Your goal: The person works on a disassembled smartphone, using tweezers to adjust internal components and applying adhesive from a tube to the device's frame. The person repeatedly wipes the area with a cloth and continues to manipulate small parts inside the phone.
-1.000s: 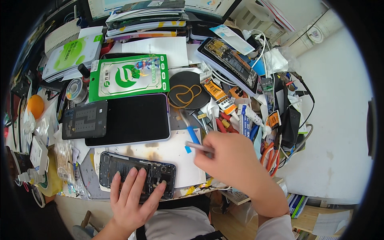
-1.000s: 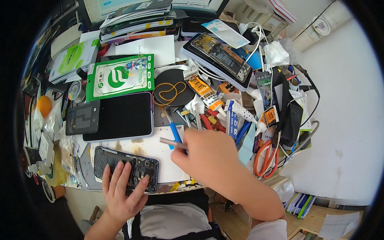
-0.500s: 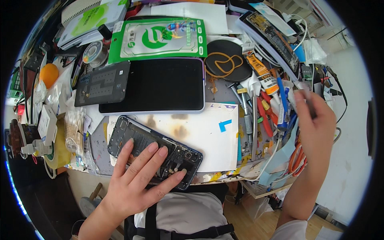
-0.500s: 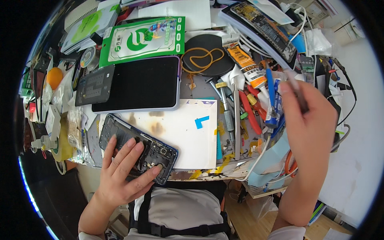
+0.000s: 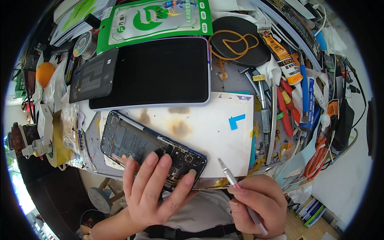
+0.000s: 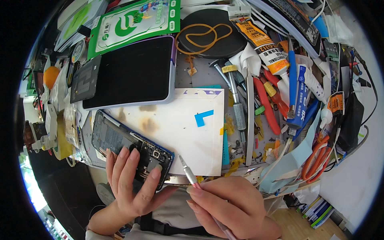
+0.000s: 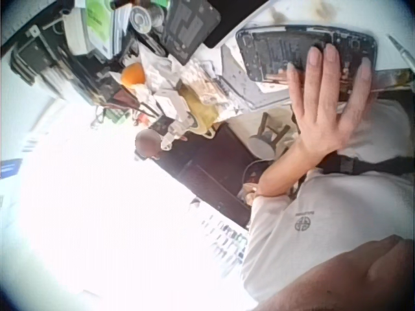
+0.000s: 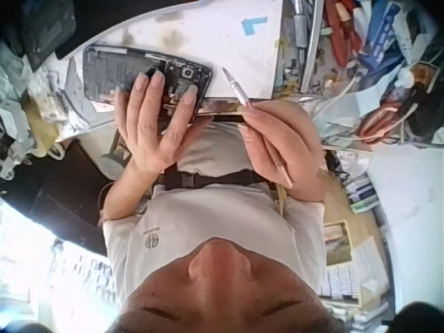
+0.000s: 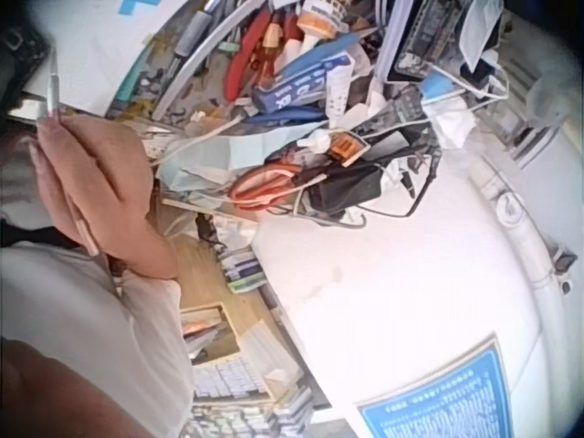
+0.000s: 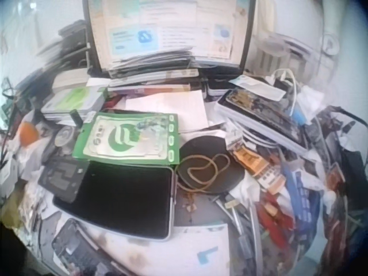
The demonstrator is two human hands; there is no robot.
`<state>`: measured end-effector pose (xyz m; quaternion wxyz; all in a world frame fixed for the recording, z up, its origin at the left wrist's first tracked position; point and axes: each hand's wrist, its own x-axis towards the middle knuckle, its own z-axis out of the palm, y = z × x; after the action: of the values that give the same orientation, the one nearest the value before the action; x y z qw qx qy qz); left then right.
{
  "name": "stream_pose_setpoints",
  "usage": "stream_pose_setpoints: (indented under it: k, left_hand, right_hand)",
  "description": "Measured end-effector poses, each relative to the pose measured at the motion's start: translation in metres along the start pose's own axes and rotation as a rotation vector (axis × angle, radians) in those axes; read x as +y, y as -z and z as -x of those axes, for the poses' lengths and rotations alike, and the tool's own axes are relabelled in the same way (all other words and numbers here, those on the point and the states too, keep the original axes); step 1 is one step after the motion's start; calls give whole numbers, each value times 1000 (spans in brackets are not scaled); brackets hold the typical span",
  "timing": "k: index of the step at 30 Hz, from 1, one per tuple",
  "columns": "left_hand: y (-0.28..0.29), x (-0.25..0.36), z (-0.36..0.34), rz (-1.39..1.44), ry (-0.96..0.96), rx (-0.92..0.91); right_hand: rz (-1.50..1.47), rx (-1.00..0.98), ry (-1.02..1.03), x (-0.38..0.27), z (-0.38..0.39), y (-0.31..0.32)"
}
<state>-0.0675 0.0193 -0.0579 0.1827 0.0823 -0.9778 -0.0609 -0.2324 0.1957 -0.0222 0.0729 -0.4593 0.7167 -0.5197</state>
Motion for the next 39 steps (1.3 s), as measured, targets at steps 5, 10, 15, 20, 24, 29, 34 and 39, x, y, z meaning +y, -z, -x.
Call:
stream_pose_setpoints:
  k: [5,10,15,20,24,29,34,39]
  left_hand:
    - [-10,-6,3,-22,-26,1]
    - [-8,-6,5,-28,-11,-9]
    - [-7,-3,-2,-42,79,69]
    - [-1,-9,-3,-46,0,-56]
    - [-1,-11,-1,-37,2,-38]
    - [11,-11,3,-16,21,-220]
    - [13,-13,5,-13,7,-241]
    - [14,-12,6,-32,3,-275]
  right_hand:
    - [12,-17,32,9,0,-15]
    - [64,-22,233,28,5,-24]
    - [103,0,278,37,9,-26]
    - [114,-42,283,36,9,-23]
    - [105,-38,264,37,8,-23]
    - [69,-66,242,35,0,-19]
    - [32,-80,128,30,-9,-18]
    - [-2,-74,166,40,-3,-17]
